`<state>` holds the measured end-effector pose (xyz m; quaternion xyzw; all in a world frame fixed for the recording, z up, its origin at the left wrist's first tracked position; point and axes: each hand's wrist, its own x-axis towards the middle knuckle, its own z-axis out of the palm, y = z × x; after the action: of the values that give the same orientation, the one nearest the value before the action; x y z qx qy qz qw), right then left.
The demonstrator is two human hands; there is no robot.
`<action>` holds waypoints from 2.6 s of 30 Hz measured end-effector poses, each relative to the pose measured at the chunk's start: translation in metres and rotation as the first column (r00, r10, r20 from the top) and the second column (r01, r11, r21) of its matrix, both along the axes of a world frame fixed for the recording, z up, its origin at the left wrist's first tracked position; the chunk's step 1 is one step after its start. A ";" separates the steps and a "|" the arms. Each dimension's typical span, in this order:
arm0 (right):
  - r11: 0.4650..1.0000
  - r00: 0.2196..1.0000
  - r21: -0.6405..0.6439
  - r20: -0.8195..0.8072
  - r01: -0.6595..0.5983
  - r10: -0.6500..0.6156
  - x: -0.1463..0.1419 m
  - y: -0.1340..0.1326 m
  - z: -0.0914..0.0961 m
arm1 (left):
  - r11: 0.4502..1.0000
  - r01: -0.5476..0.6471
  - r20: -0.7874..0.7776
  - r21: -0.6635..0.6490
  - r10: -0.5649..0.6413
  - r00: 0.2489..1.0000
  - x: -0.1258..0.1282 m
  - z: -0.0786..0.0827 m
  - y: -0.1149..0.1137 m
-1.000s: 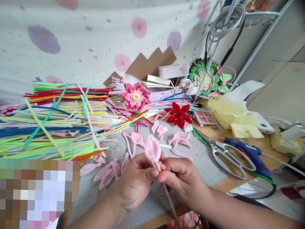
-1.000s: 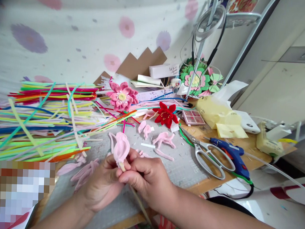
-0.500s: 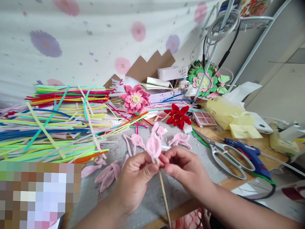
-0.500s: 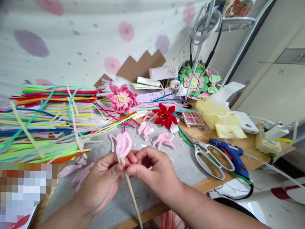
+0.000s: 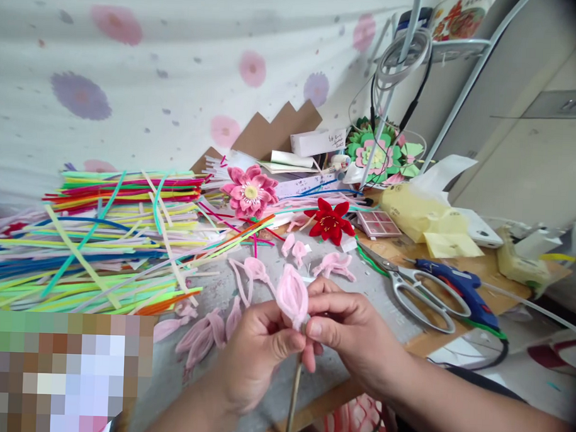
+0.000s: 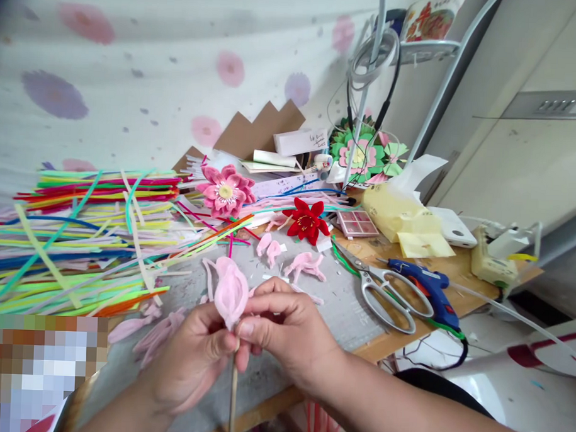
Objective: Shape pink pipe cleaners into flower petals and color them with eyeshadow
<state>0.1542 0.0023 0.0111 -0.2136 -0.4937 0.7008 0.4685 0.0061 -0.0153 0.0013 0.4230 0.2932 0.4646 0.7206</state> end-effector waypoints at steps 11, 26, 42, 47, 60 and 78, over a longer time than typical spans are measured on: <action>0.969 0.992 -0.214 -0.057 -0.122 0.112 0.010 -0.013 -0.022 | 0.979 0.157 -0.031 -0.130 -0.162 0.986 0.011 -0.008 0.000; 0.976 0.974 -0.113 -0.113 0.185 -0.198 0.047 0.015 0.007 | 0.995 -0.020 -0.157 -0.093 0.005 0.988 0.011 -0.011 0.002; 0.965 0.940 -0.160 -0.304 -0.208 0.152 0.017 -0.021 -0.003 | 0.968 -0.243 -0.029 -0.058 0.241 0.970 0.043 0.007 -0.032; 0.967 0.945 -0.175 -0.302 -0.185 0.126 0.018 -0.022 -0.004 | 0.963 -0.264 -0.031 -0.053 0.262 0.964 0.053 0.009 -0.034; 0.996 0.961 -0.083 -0.275 -0.025 0.001 0.033 -0.019 -0.004 | 0.967 -0.237 -0.236 0.094 0.253 0.938 0.056 0.009 -0.033; 0.846 0.853 0.449 0.281 0.288 -0.440 0.047 -0.007 -0.005 | 0.973 -0.181 -0.393 0.140 0.223 0.892 0.054 0.008 -0.019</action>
<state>0.2009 -0.0047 0.0060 -0.3364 -0.6524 0.4303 0.5254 0.0603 -0.0346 0.0097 0.5131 0.4553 0.4529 0.5696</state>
